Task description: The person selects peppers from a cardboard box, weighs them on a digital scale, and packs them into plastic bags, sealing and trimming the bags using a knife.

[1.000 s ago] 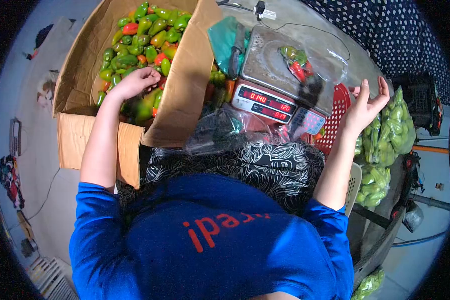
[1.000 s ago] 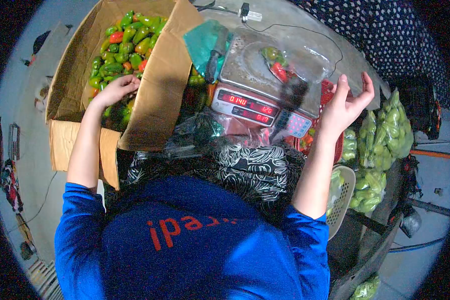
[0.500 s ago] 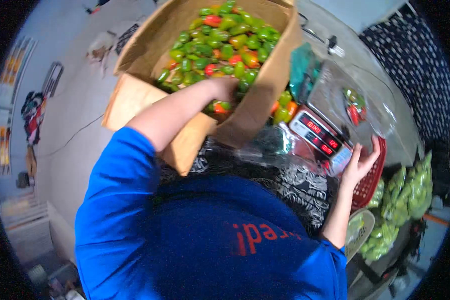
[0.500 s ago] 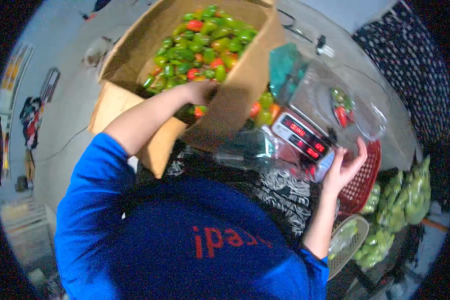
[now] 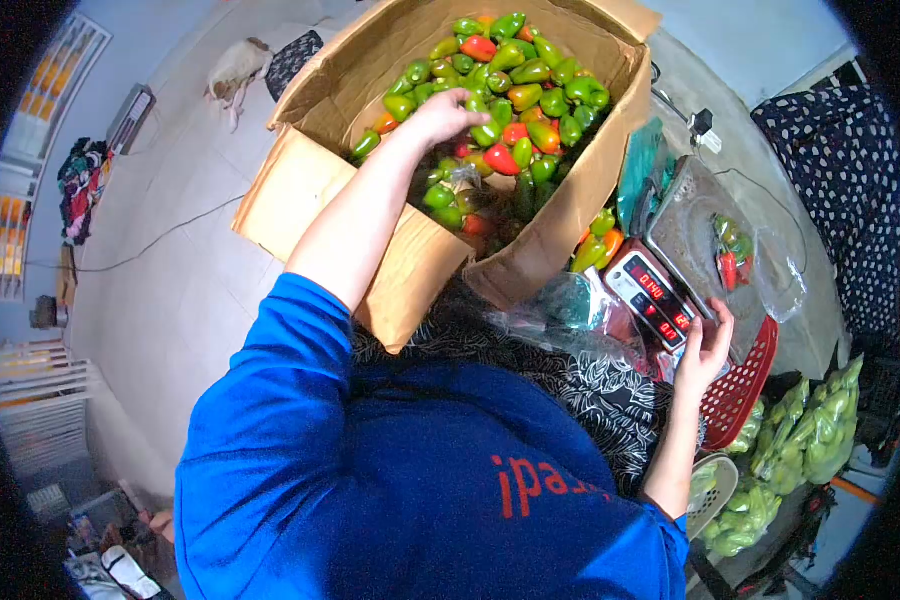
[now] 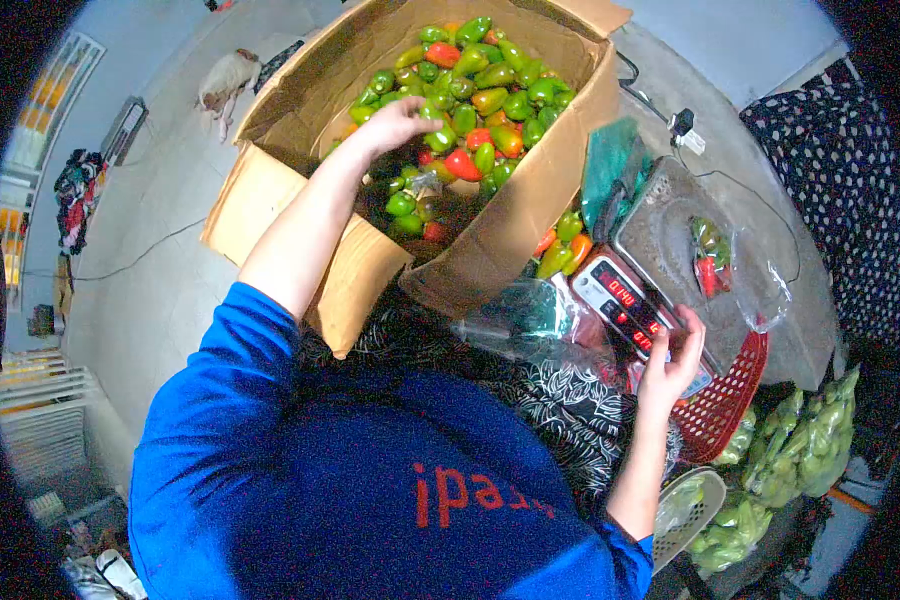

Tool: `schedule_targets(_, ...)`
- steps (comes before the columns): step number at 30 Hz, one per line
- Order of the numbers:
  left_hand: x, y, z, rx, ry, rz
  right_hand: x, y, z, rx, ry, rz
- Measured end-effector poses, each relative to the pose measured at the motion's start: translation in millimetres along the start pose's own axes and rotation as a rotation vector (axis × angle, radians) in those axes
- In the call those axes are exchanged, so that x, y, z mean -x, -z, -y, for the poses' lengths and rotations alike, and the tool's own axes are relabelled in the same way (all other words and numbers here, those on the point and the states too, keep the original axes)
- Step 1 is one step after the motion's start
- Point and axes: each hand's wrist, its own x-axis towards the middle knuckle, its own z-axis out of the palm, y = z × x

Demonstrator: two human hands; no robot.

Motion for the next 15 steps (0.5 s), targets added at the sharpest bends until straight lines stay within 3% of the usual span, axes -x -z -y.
schedule_targets(4,0.7,-3.9,-10.6,0.138,-0.022,-0.013,1.7,-6.9,-5.2,-0.091,-0.068,0.042)
schedule_targets(7,2.7,-7.5,-14.7,-0.230,0.050,-0.095,1.7,-7.3,-3.8,-0.064,-0.108,0.099)
schedule_targets(10,13.3,-20.7,-25.0,-0.610,-0.202,-0.513,3.7,-10.5,-3.4,-0.041,-0.107,0.109)
schedule_targets(13,7.6,-41.6,-50.0,-0.897,-0.415,0.001,3.7,-16.7,-0.7,-0.017,-0.055,0.152)
schedule_targets(15,-3.6,-79.6,-31.7,-0.975,-0.501,0.009,3.1,-17.3,8.6,0.029,-0.068,0.204)
